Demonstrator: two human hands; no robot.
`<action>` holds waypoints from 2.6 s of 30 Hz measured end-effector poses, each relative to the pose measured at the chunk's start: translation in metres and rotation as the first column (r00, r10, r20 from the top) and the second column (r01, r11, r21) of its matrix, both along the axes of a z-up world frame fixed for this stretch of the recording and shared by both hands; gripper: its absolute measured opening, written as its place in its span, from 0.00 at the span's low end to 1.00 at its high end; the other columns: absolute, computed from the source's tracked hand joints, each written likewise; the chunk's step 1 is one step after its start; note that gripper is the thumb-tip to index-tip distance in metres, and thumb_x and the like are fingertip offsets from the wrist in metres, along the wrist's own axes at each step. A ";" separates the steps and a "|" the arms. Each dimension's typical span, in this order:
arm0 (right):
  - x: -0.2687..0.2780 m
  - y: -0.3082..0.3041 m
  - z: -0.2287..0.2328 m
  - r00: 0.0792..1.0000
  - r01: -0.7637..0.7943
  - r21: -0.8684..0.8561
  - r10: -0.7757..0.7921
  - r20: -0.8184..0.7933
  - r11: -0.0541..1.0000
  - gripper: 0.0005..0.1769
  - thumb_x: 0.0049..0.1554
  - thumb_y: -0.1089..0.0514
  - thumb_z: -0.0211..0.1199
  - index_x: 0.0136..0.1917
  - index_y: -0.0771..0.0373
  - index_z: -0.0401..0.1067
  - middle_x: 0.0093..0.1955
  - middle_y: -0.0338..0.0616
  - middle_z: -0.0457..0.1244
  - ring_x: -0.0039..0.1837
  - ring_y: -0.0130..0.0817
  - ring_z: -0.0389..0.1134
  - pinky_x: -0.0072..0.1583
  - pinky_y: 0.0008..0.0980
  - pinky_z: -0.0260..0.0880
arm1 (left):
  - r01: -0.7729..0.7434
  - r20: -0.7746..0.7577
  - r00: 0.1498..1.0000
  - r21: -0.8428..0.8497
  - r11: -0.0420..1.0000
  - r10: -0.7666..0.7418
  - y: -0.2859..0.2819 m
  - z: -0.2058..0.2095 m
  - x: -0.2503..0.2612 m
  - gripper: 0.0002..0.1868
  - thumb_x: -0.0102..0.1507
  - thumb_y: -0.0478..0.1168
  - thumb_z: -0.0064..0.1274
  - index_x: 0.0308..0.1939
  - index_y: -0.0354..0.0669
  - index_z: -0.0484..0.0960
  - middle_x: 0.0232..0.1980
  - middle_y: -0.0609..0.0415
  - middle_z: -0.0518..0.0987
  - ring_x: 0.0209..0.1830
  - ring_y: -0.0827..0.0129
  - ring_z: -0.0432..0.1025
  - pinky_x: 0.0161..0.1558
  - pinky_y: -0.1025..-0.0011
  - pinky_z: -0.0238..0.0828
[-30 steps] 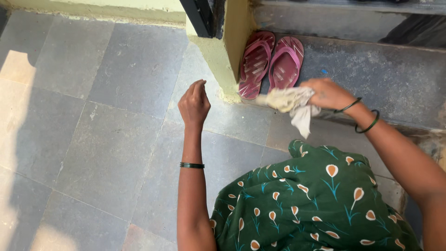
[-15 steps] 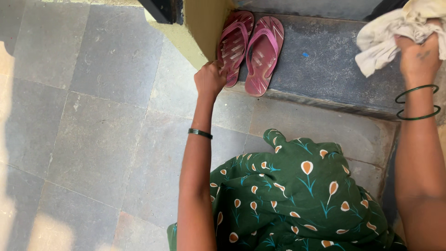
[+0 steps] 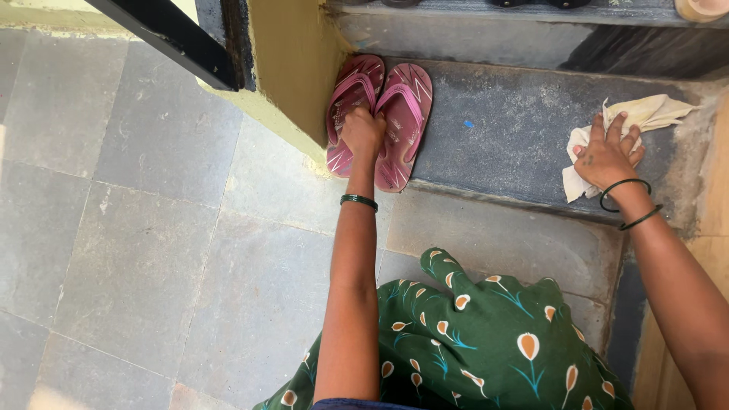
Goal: The person wipes a pair of pink flip-flops and a pair of black shoes with a cloth, then places them on a shoe rack. The person then wipes the tiled floor near the rack and a bicycle wheel, and finally picks up a dustpan.
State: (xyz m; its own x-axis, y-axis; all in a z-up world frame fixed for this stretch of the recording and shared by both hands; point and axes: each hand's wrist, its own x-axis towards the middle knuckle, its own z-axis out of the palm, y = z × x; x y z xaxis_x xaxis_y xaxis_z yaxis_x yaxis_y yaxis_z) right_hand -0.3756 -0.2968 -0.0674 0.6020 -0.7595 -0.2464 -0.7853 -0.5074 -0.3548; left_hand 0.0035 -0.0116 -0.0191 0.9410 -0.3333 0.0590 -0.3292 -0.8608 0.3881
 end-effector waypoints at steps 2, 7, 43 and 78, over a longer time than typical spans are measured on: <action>-0.006 0.000 0.008 0.999 -0.004 -0.013 0.005 0.042 1.000 0.50 0.59 0.50 0.56 0.86 0.63 0.36 0.86 0.69 0.28 0.84 0.72 0.25 0.74 0.77 0.28 | 0.020 0.026 1.000 -0.136 0.991 -0.016 0.001 0.001 -0.003 0.17 0.58 0.51 0.61 0.42 0.43 0.86 0.42 0.39 0.83 0.44 0.44 0.79 0.48 0.53 0.75; -0.036 0.006 -0.005 0.914 0.024 -0.028 -0.010 0.406 0.999 0.42 0.59 0.56 0.63 0.81 0.68 0.51 0.82 0.63 0.49 0.83 0.59 0.43 0.78 0.64 0.38 | 0.148 0.251 0.966 -0.336 0.930 -0.063 0.033 0.013 -0.025 0.14 0.58 0.45 0.60 0.36 0.36 0.83 0.40 0.39 0.82 0.39 0.43 0.77 0.43 0.51 0.73; 0.233 0.177 -0.009 0.534 -0.762 -0.069 0.685 0.496 0.644 0.25 0.59 0.64 0.53 0.67 0.54 0.75 0.73 0.55 0.61 0.74 0.49 0.60 0.75 0.47 0.56 | 0.100 0.005 0.995 0.006 0.995 -0.100 0.333 0.083 0.011 0.09 0.52 0.43 0.61 0.31 0.41 0.88 0.28 0.42 0.82 0.31 0.49 0.78 0.39 0.55 0.75; 0.229 0.179 0.027 0.560 -0.761 0.034 0.630 0.537 0.648 0.19 0.47 0.61 0.69 0.54 0.60 0.82 0.57 0.50 0.72 0.55 0.43 0.73 0.61 0.41 0.70 | 0.112 -0.175 0.977 -0.074 0.991 -0.123 0.301 0.080 -0.025 0.12 0.50 0.44 0.61 0.33 0.42 0.89 0.27 0.42 0.82 0.28 0.53 0.79 0.37 0.60 0.77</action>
State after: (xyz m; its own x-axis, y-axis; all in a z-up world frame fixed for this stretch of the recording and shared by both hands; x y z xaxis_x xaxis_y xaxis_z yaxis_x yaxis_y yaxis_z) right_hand -0.1463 -0.1179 -0.0407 0.9959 -0.0069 0.0897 0.0618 -0.6714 -0.7385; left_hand -0.0213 0.2895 0.0607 0.8926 -0.4433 -0.0826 -0.3469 -0.7921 0.5022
